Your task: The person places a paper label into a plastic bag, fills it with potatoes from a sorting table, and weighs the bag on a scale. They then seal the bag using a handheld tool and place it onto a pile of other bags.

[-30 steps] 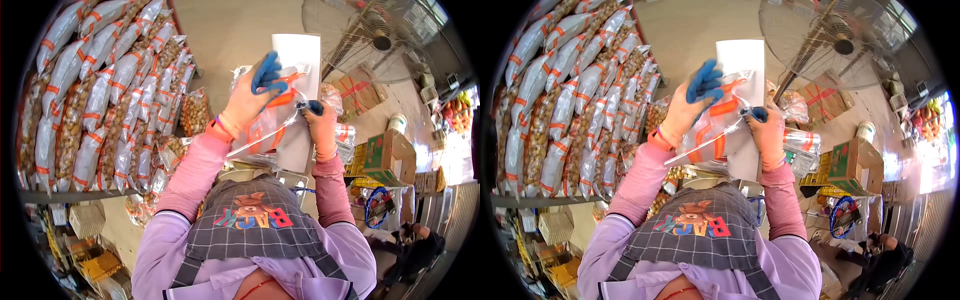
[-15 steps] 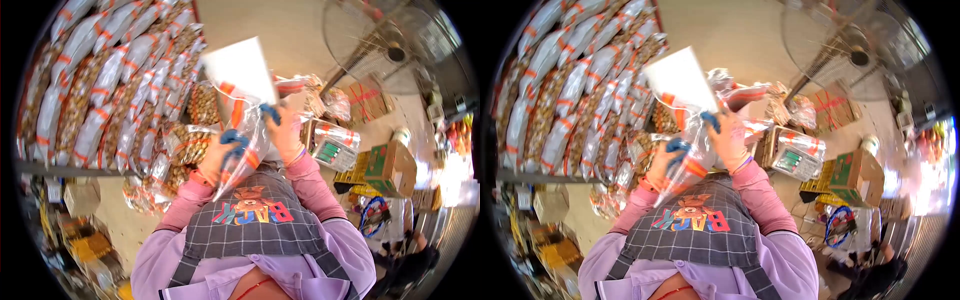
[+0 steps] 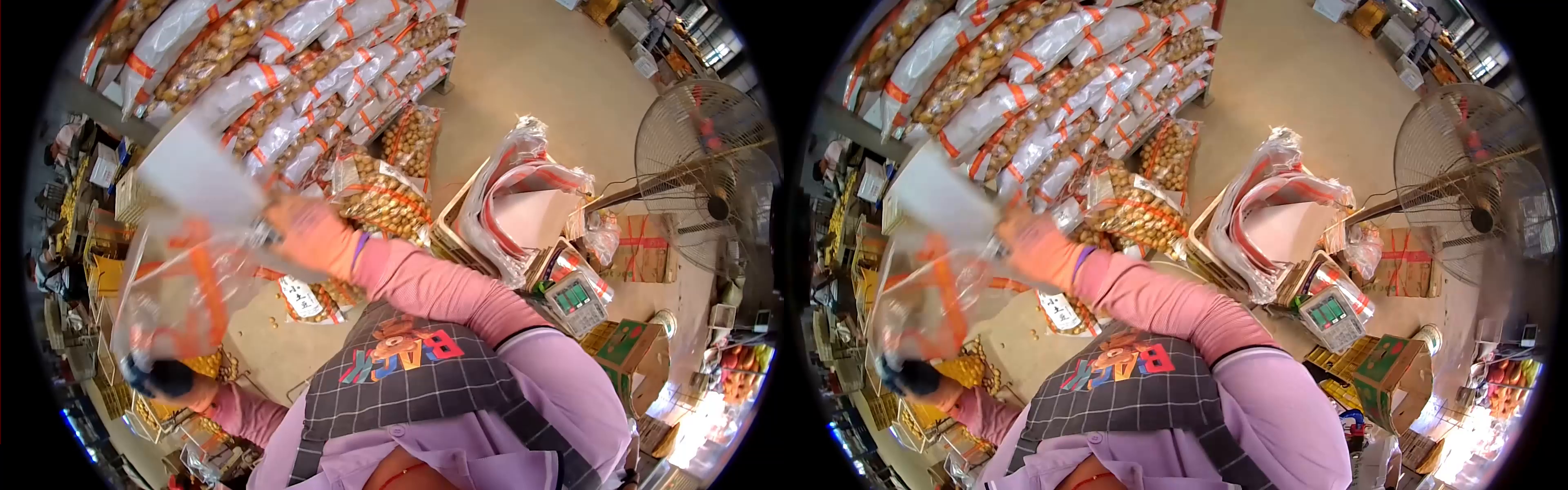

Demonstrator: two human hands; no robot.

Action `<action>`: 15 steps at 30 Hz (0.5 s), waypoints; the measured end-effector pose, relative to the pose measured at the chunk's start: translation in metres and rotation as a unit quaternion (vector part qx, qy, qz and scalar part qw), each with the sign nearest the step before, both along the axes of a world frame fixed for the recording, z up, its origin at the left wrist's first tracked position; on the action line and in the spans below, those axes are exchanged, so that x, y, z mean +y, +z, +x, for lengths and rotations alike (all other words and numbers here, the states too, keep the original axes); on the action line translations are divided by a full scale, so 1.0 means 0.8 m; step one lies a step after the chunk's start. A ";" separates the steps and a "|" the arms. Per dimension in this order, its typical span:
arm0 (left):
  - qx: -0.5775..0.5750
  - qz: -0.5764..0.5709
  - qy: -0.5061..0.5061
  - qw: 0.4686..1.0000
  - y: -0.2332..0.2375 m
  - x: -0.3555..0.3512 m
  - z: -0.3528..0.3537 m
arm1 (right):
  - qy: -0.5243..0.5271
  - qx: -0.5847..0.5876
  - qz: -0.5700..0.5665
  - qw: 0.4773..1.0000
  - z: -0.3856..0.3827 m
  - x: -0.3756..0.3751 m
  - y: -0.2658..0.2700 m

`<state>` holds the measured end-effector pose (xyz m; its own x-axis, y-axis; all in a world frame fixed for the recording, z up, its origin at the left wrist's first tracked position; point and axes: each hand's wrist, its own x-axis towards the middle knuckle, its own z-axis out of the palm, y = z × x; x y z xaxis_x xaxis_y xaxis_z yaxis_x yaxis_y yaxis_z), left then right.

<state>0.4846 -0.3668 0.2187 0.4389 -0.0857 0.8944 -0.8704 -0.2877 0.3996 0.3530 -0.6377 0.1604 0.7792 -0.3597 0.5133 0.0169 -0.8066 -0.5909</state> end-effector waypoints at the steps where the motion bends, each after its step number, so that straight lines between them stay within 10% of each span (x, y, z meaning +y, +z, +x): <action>1: 0.234 -0.148 -0.226 0.934 -0.027 0.016 0.004 | -0.056 -0.055 0.006 0.997 0.004 -0.011 -0.037; 3: 0.449 0.140 -0.038 0.882 -0.064 -0.008 -0.021 | -0.149 0.084 0.020 0.985 -0.017 -0.049 -0.080; 5: 0.515 0.380 -0.127 0.757 -0.150 -0.045 -0.030 | -0.206 0.084 -0.058 0.973 -0.058 -0.095 -0.148; 9: 0.658 0.177 -0.360 0.637 -0.228 -0.146 -0.071 | -0.263 0.256 -0.016 0.930 -0.173 -0.143 -0.184; 11: 0.448 0.307 -0.314 0.779 -0.250 -0.203 -0.088 | -0.330 0.250 0.120 0.902 -0.230 -0.161 -0.185; 15: 0.361 0.356 -0.304 0.807 -0.265 -0.283 -0.136 | -0.464 0.077 0.267 0.841 -0.340 -0.149 -0.072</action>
